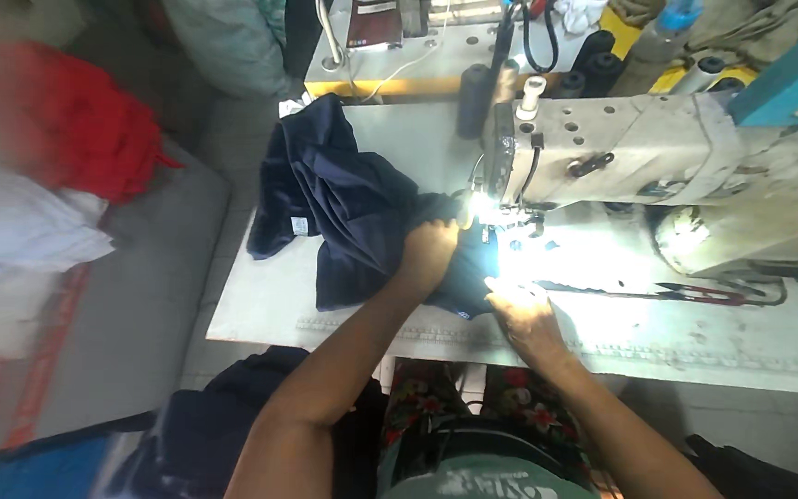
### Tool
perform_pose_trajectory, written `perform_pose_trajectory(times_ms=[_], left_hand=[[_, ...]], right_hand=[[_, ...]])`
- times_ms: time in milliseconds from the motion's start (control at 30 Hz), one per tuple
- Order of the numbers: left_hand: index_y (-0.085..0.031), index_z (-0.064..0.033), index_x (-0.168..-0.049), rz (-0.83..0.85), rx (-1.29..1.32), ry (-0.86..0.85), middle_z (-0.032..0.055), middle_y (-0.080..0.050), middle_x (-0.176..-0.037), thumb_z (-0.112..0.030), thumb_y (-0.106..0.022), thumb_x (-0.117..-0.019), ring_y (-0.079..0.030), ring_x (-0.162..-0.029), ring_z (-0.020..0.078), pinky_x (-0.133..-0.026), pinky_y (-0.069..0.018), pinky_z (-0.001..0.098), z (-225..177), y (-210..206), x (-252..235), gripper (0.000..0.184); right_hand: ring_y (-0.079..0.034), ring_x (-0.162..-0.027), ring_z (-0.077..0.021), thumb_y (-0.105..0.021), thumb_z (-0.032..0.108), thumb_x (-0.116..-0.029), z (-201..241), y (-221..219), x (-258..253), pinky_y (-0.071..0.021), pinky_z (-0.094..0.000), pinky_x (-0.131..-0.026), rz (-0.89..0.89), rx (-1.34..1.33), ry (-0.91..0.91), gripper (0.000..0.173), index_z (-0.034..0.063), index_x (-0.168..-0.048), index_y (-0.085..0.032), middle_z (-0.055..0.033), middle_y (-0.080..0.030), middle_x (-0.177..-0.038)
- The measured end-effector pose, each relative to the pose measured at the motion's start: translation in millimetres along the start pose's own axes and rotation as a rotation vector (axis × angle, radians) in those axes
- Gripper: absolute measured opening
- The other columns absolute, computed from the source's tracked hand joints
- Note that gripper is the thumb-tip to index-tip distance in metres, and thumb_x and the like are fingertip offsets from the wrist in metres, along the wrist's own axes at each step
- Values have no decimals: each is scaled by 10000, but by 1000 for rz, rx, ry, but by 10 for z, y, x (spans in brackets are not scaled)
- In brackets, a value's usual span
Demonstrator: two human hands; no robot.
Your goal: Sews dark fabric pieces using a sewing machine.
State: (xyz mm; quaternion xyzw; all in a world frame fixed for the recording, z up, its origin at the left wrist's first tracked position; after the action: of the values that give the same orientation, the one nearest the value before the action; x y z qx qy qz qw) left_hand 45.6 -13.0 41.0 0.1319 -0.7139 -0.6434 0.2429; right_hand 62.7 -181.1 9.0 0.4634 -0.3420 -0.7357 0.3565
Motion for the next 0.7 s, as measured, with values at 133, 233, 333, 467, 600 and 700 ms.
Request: perform_pose_trajectory(times_ms=[133,233,333,467,600,700], left_hand=[[-732,9,-1028,-330,275,-321,205,-715,-1108,9,-565,-969,-698,-1055,375,-900,-561,511,-206,-83,243,177],[-753,3,-1090,-337,464,-435,179,-727,-1208,-77,-604,-981,-673,-1200,362,-1047,-501,545,-203,-321,423,201],[-757,-56,-1158,-356,485,-493,139,-715,-1268,-134,-601,-1000,-644,-1251,357,-1085,-460,571,-145,-412,495,235],[-796,-91,-1082,-402,543,-543,82,-746,-1229,-124,-609,-988,-659,-1234,352,-1077,-456,580,-107,-420,485,212],[-791,-100,-1105,-414,524,-535,79,-745,-1234,-131,-602,-994,-661,-1229,353,-1074,-455,591,-107,-429,449,221],[-788,-99,-1122,-405,526,-520,94,-735,-1252,-124,-597,-998,-655,-1235,370,-1078,-443,609,-97,-413,401,228]], right_hand=[[-724,-1100,-318,-597,14,-953,18,-7,21,-537,-547,-936,-1,12,3,194,66,-991,-780,-122,-733,-1249],[-724,-1102,-324,-603,10,-944,51,0,26,-546,-541,-923,2,27,-10,195,68,-986,-785,-117,-737,-1243],[-717,-1132,-310,-594,17,-949,53,-5,44,-549,-524,-931,-1,62,-17,208,82,-997,-786,-98,-746,-1230],[-720,-1122,-305,-581,20,-964,48,-20,23,-545,-509,-920,3,98,-20,211,77,-1002,-781,-90,-745,-1237],[-725,-1118,-301,-588,-2,-965,26,-17,-41,-544,-511,-922,-9,101,-21,188,52,-979,-767,-101,-746,-1232],[-708,-1154,-307,-597,-12,-955,-6,-41,-99,-537,-516,-919,11,108,-12,174,47,-975,-760,-109,-736,-1252]])
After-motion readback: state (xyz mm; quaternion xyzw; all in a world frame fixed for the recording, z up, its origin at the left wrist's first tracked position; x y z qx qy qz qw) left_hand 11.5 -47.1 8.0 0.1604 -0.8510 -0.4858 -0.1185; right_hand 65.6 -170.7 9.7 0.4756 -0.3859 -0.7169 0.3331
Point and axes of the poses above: each hand's wrist, its own x-axis away from the middle knuckle, its own y-axis out of the back of the hand, z = x × y, the point moved 8 cm from there along -x, towards the middle knuckle
